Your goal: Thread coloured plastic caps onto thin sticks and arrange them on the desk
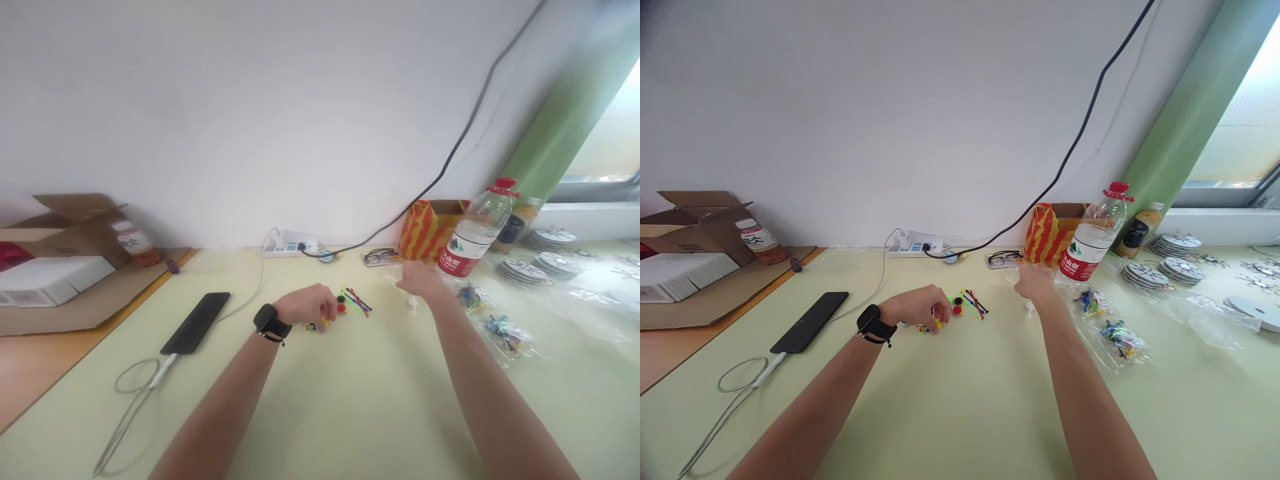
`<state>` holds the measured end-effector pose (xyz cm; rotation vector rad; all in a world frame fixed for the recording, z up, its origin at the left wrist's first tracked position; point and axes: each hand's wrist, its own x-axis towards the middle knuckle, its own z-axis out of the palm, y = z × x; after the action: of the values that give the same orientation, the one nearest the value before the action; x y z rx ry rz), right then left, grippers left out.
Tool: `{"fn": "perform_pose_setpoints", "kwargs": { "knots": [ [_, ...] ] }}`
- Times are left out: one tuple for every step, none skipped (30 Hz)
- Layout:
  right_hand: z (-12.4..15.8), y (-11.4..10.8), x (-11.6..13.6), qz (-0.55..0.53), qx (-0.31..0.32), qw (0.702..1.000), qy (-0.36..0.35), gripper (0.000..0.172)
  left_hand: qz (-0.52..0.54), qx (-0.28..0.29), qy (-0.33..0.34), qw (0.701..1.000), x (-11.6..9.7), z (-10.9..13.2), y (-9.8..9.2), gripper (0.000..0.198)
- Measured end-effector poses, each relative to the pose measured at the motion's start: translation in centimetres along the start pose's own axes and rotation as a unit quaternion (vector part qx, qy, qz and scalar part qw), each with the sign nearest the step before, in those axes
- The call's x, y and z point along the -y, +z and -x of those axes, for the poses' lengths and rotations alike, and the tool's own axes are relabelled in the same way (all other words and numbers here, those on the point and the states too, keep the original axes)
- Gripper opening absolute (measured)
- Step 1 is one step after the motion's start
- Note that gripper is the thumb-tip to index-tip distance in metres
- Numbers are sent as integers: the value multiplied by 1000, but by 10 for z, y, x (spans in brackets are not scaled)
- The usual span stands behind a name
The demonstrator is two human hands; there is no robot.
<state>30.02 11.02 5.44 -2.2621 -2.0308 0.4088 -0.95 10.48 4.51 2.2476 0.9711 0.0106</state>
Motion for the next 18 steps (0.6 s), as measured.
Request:
{"fn": "perform_pose_setpoints", "kwargs": {
  "knots": [
    [1, -2, -8, 5, 19, 1000, 17, 16, -7, -7, -1, 1000, 0, 0, 0, 21],
    [2, -3, -15, 5, 47, 998, 28, 15, -13, -17, 1, 1000, -1, 0, 0, 22],
    [3, -4, -20, 4, 76, 997, 33, 14, -18, -29, 8, 999, -2, 0, -1, 22],
    [4, -4, -24, 1, 103, 994, 33, 12, -20, -43, 20, 999, -4, -1, -1, 23],
    [5, -3, -26, -2, 125, 992, 29, 13, -20, -58, 34, 998, -5, -1, -2, 22],
    [6, -3, -28, -6, 143, 989, 22, 16, -18, -74, 50, 996, -7, -1, -3, 21],
    [6, -4, -28, -9, 156, 988, 15, 20, -14, -91, 63, 994, -8, 0, -4, 19],
    [7, -5, -28, -13, 167, 986, 8, 22, -8, -113, 72, 991, -9, 0, -6, 15],
    [7, -6, -27, -17, 177, 984, 0, 22, -4, -141, 76, 987, -11, 1, -8, 12],
    [8, -8, -26, -23, 185, 982, -9, 21, -2, -172, 77, 982, -12, 2, -10, 10],
    [9, -11, -24, -27, 193, 981, -17, 19, -1, -203, 76, 976, -13, 3, -12, 10],
    [11, -14, -22, -35, 199, 979, -28, 15, -1, -227, 75, 971, -15, 4, -14, 11],
    [13, -18, -20, -49, 204, 977, -42, 10, 1, -244, 76, 967, -17, 4, -15, 12],
    [16, -21, -17, -73, 207, 974, -60, 5, 5, -253, 80, 964, -20, 5, -16, 14],
    [19, -24, -12, -109, 209, 968, -83, 4, 11, -258, 87, 962, -24, 5, -16, 17],
    [22, -26, -7, -157, 209, 959, -109, 7, 19, -260, 96, 961, -28, 5, -15, 19],
    [25, -28, -1, -214, 206, 945, -138, 9, 27, -262, 107, 959, -33, 5, -14, 22],
    [28, -28, 6, -271, 201, 926, -167, 10, 36, -265, 117, 957, -37, 5, -13, 25]
  ]
}}
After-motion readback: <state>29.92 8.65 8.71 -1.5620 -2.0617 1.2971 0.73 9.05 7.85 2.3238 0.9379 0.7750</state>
